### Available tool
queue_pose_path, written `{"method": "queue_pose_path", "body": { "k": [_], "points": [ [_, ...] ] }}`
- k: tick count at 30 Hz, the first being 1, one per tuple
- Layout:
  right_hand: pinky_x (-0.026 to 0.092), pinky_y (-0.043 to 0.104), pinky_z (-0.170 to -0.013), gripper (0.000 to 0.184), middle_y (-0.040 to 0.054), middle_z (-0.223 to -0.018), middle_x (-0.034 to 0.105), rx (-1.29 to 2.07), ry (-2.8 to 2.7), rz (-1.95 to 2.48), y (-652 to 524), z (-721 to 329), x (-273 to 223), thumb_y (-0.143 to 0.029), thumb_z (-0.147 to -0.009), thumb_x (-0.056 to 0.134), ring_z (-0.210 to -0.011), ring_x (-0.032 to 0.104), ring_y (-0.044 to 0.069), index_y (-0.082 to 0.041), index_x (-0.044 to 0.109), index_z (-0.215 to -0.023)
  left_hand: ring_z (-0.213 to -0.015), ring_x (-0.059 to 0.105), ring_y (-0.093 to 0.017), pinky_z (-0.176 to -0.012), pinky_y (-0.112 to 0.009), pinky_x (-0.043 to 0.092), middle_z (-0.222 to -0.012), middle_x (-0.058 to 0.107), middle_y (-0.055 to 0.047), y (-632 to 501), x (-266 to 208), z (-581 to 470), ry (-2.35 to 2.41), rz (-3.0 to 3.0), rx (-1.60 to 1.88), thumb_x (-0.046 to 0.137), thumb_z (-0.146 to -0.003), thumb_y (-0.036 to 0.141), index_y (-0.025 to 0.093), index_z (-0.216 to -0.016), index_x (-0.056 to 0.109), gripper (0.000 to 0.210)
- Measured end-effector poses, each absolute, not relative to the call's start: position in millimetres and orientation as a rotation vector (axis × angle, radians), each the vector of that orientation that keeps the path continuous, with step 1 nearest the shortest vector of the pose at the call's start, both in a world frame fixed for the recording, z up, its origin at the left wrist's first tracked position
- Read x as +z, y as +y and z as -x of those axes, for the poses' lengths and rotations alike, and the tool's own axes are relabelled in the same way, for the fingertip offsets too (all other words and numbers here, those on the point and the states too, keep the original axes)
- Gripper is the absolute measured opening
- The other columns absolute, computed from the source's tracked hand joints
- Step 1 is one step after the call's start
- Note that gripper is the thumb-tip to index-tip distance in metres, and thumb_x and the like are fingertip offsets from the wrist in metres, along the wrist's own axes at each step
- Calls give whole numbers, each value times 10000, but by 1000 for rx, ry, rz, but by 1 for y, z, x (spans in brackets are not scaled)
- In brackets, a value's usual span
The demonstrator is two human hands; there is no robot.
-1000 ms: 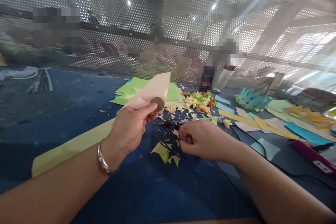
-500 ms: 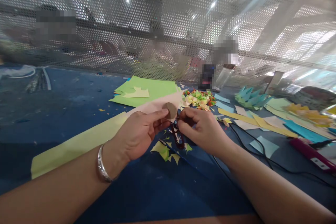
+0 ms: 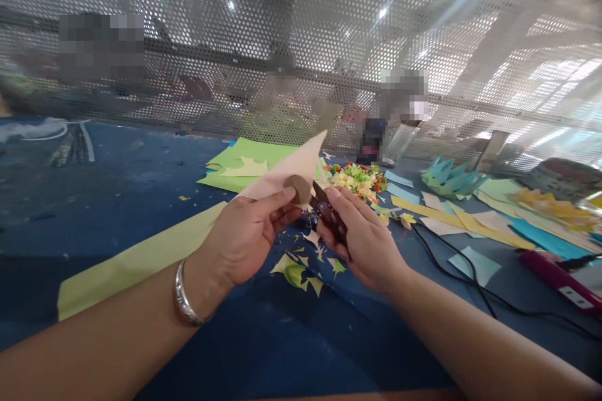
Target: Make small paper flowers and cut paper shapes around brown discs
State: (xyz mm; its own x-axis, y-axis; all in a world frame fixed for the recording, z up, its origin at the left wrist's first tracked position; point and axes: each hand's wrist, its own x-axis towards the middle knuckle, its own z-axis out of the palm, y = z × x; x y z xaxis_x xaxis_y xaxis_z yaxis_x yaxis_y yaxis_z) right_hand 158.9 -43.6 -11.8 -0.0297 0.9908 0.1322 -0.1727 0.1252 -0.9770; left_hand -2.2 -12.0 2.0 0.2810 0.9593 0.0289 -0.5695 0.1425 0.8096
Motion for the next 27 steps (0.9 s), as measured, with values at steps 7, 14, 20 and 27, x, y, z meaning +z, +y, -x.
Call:
{"method": "queue_pose_path", "body": {
  "k": [7,14,20,27],
  "points": [
    [129,210,-386,471,-91,-516,362,1240,-1167,1007,-43,-156,-12,-652,-929,605,-414,223,49,-196,576,-816,-899,699,-134,-735,-205,567,-1025,781,-48,-12,3,1,649,-793,1322,797,-805,100,159,-965,817,171],
    [151,194,-390,548,-93,-520,343,1207,-1186,996,-41,-154,-17,-722,-856,671,-431,223,41,-185,590,-779,-847,701,-125,-743,-198,553,-989,792,-51,-21,2,-5,624,-814,1231,763,-840,113,149,-960,823,139],
    [178,190,-389,566,-94,-532,307,1173,-1198,993,-41,-154,-17,-748,-842,665,-448,224,54,-196,571,-757,-946,706,-156,-803,-233,548,-1082,786,-75,-25,2,-7,596,-817,1199,759,-861,140,154,-959,814,113],
    [202,202,-393,527,-66,-580,347,1127,-1213,1020,-40,-155,-18,-707,-885,640,-477,265,75,-208,566,-736,-914,712,-149,-821,-235,552,-1026,802,-64,-27,2,-7,608,-776,1210,799,-809,127,163,-937,832,137]
  ]
}}
